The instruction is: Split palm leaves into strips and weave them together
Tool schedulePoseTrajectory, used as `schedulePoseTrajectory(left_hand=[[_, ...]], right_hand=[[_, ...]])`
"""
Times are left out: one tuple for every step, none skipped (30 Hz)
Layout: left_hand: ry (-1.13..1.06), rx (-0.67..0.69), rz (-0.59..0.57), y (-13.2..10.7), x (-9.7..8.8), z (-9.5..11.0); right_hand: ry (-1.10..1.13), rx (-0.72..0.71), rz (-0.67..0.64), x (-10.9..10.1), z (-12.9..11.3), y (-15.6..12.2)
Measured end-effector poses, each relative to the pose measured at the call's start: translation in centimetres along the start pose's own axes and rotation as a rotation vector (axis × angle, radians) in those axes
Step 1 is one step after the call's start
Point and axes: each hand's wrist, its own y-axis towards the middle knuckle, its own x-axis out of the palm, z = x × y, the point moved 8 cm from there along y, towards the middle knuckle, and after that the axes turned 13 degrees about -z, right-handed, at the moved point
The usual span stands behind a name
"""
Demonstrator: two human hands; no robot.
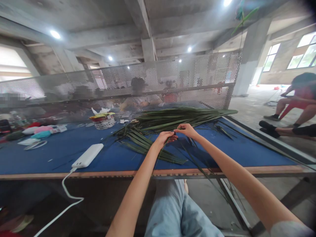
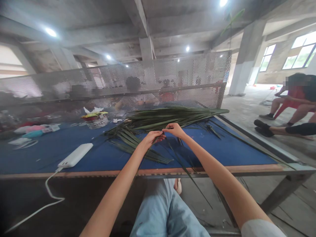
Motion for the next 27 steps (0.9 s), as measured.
schedulePoseTrajectory(left_hand=[[0.016, -0.005, -0.009, 0.0, 0.0, 0.0], [0.035, -0.009, -0.017, 0.0, 0.1, 0.0], [0.056, -0.012, -0.023, 0.1, 0.1, 0.0], [0.078, -0.012, -0.028, 0.1, 0.2, 0.0], [0.100, -0.011, -0.032, 0.1, 0.3, 0.1], [0.123, -0.007, -0.036, 0.1, 0.4, 0.1], [0.147, -0.002, -0.039, 0.1, 0.5, 0.2], [0.170, 0.005, -0.041, 0.1, 0.6, 0.3], [0.191, 0.013, -0.041, 0.0, 0.7, 0.4], [0.208, 0.023, -0.036, 0.0, 0.8, 0.5], [0.217, 0.037, -0.024, 0.0, 0.8, 0.7], [0.218, 0.054, -0.002, -0.1, 0.7, 0.9], [0.212, 0.073, 0.029, -0.2, 0.5, 1.1], [0.201, 0.092, 0.070, -0.2, 0.2, 1.3], [0.187, 0.109, 0.115, -0.3, -0.2, 1.5], [0.173, 0.125, 0.163, -0.5, -0.5, 1.7], [0.160, 0.137, 0.208, -0.6, -0.9, 1.8], [0.149, 0.149, 0.245, -0.7, -1.2, 1.9], [0.144, 0.158, 0.270, -0.7, -1.3, 2.0], [0.145, 0.164, 0.281, -0.7, -1.4, 2.1], [0.151, 0.166, 0.280, -0.7, -1.3, 2.1], [0.160, 0.166, 0.264, -0.7, -1.2, 2.1], [0.171, 0.163, 0.239, -0.6, -0.9, 2.1], [0.181, 0.160, 0.209, -0.5, -0.6, 2.1], [0.189, 0.156, 0.180, -0.4, -0.3, 2.1], [0.196, 0.150, 0.154, -0.4, 0.0, 2.1], [0.200, 0.142, 0.132, -0.3, 0.2, 2.0]], right_hand=[[-0.029, 0.006, 0.024, -0.3, 0.1, 0.0], [-0.055, 0.009, 0.037, -0.6, 0.2, 0.0], [-0.075, 0.011, 0.037, -0.7, 0.3, 0.1], [-0.089, 0.011, 0.031, -0.8, 0.4, 0.1], [-0.097, 0.007, 0.026, -0.8, 0.4, 0.2], [-0.098, 0.004, 0.031, -1.0, 0.4, 0.2], [-0.095, 0.003, 0.046, -1.2, 0.4, 0.2], [-0.095, 0.008, 0.073, -1.5, 0.4, 0.1], [-0.106, 0.022, 0.108, -1.8, 0.3, -0.1], [-0.138, 0.044, 0.150, -2.3, 0.2, -0.3], [-0.197, 0.068, 0.200, -2.9, -0.1, -0.7], [-0.286, 0.084, 0.257, -3.4, -0.6, -1.2], [-0.395, 0.083, 0.327, -4.0, -1.5, -1.7], [-0.516, 0.046, 0.398, -4.4, -2.8, -2.3], [-0.623, -0.016, 0.465, -4.6, -4.2, -2.9], [-0.699, -0.086, 0.499, -4.4, -5.5, -3.4], [-0.743, -0.144, 0.488, -3.8, -6.4, -3.7], [-0.757, -0.173, 0.449, -3.2, -6.8, -3.7], [-0.745, -0.168, 0.386, -2.4, -6.7, -3.5], [-0.712, -0.123, 0.320, -1.6, -6.1, -3.2], [-0.657, -0.052, 0.271, -1.0, -5.2, -2.8], [-0.576, 0.014, 0.213, -0.3, -4.1, -2.4], [-0.471, 0.059, 0.148, 0.5, -3.0, -2.1], [-0.339, 0.086, 0.104, 1.1, -2.0, -1.7], [-0.205, 0.091, 0.067, 1.7, -1.2, -1.4], [-0.092, 0.088, 0.039, 2.0, -0.6, -1.1], [-0.004, 0.084, 0.020, 2.1, -0.1, -0.9]])
